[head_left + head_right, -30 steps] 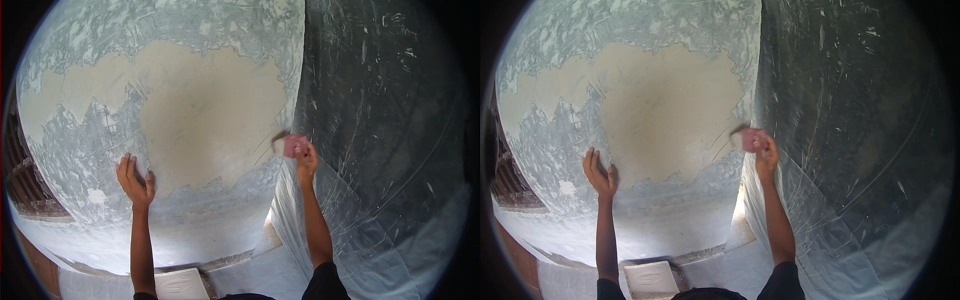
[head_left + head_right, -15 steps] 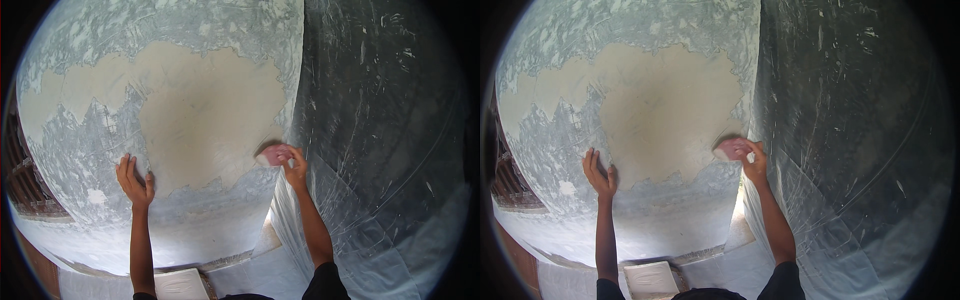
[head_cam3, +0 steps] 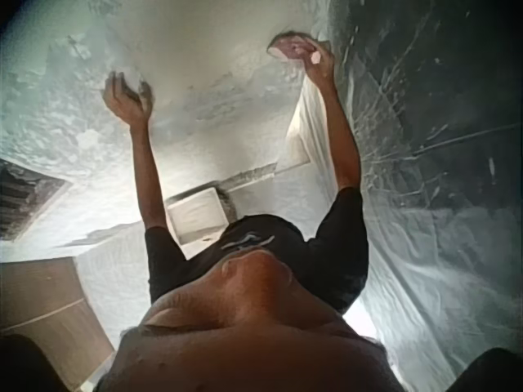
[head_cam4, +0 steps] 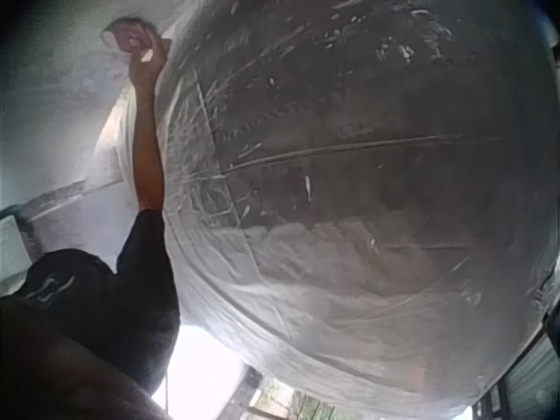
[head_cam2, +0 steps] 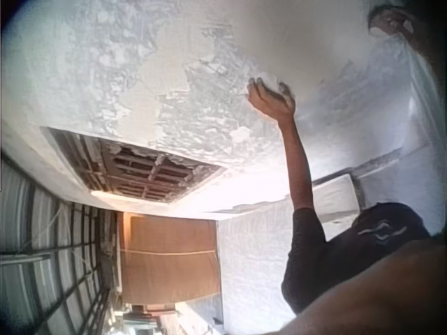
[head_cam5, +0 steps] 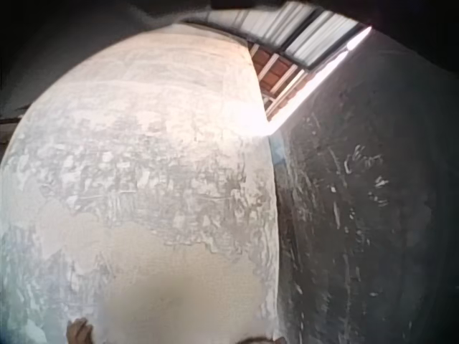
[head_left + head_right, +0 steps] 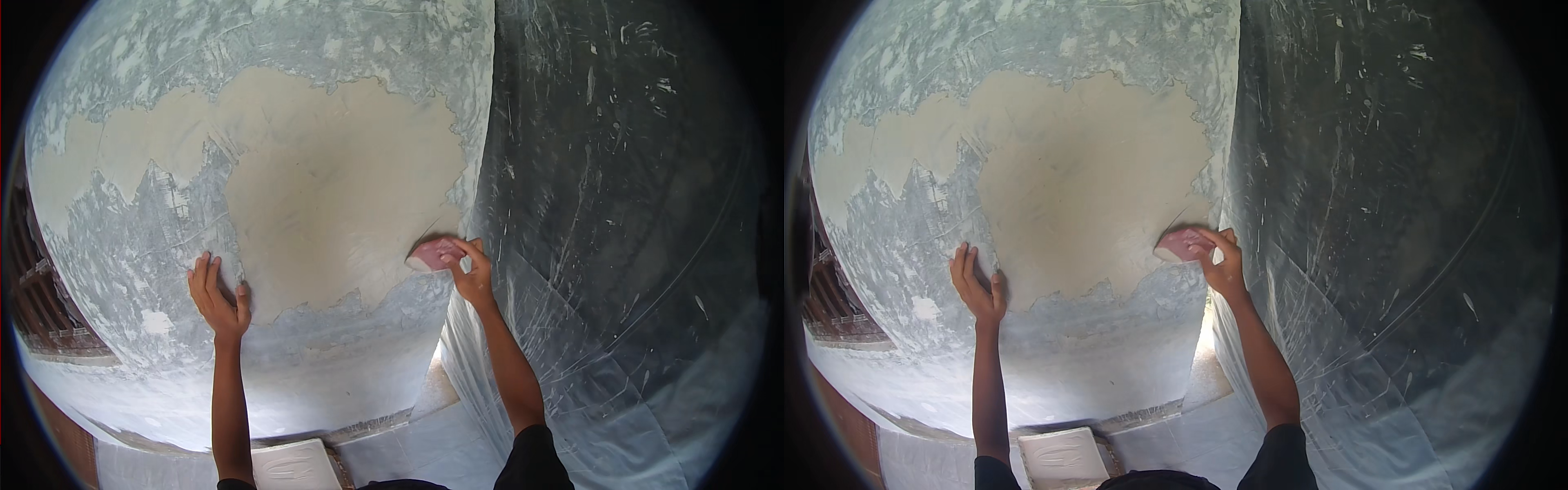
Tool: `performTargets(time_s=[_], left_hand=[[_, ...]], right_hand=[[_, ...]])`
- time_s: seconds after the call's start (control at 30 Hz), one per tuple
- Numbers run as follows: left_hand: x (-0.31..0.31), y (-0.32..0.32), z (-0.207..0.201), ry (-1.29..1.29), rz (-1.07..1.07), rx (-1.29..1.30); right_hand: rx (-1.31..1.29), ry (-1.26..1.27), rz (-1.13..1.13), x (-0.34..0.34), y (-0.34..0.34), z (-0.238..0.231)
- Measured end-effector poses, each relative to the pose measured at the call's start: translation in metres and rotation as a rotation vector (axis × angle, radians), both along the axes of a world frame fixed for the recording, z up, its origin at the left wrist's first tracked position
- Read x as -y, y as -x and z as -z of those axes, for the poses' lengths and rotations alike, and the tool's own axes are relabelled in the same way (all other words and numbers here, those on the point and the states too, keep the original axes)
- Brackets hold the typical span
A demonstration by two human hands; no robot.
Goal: The person applies wall putty to a damaged section of a wall using a scraper.
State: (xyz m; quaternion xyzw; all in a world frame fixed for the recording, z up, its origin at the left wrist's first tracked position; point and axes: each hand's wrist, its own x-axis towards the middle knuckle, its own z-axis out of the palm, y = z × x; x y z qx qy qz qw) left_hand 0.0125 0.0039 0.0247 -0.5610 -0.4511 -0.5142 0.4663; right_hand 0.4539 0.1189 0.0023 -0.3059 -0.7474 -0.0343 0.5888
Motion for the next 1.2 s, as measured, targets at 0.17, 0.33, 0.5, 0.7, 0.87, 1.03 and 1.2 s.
performTargets(time_s=[0.17, 0.33, 0.5, 0.7, 0.87, 1.03, 1.2], left_hand=[[0.000, -0.002, -0.001, -0.004, 0.012, -0.002], [0.000, -0.002, 0.000, -0.004, 0.015, -0.003], [0.000, 0.000, -0.001, -0.008, -0.003, -0.001], [-0.001, -0.002, 0.000, -0.005, 0.010, -0.004], [0.000, -0.001, -0.001, -0.003, 0.002, 0.002], [0.000, -0.001, -0.001, -0.010, 0.007, -0.005], [0.000, -0.001, 0.000, -0.003, -0.001, -0.003]], right_hand=[[-0.760, 0.016, -0.142, -0.002, -0.004, -0.027], [-0.351, 0.016, -0.290, 0.012, 0.008, -0.012], [-0.159, 0.024, -0.037, 0.005, 0.005, -0.005], [-0.856, 0.040, -0.293, 0.003, -0.001, -0.012], [-0.306, 0.053, -0.078, -0.002, 0.001, -0.002], [-0.839, 0.041, -0.245, -0.003, -0.002, -0.009], [-0.554, 0.090, -0.101, -0.002, 0.000, -0.001]])
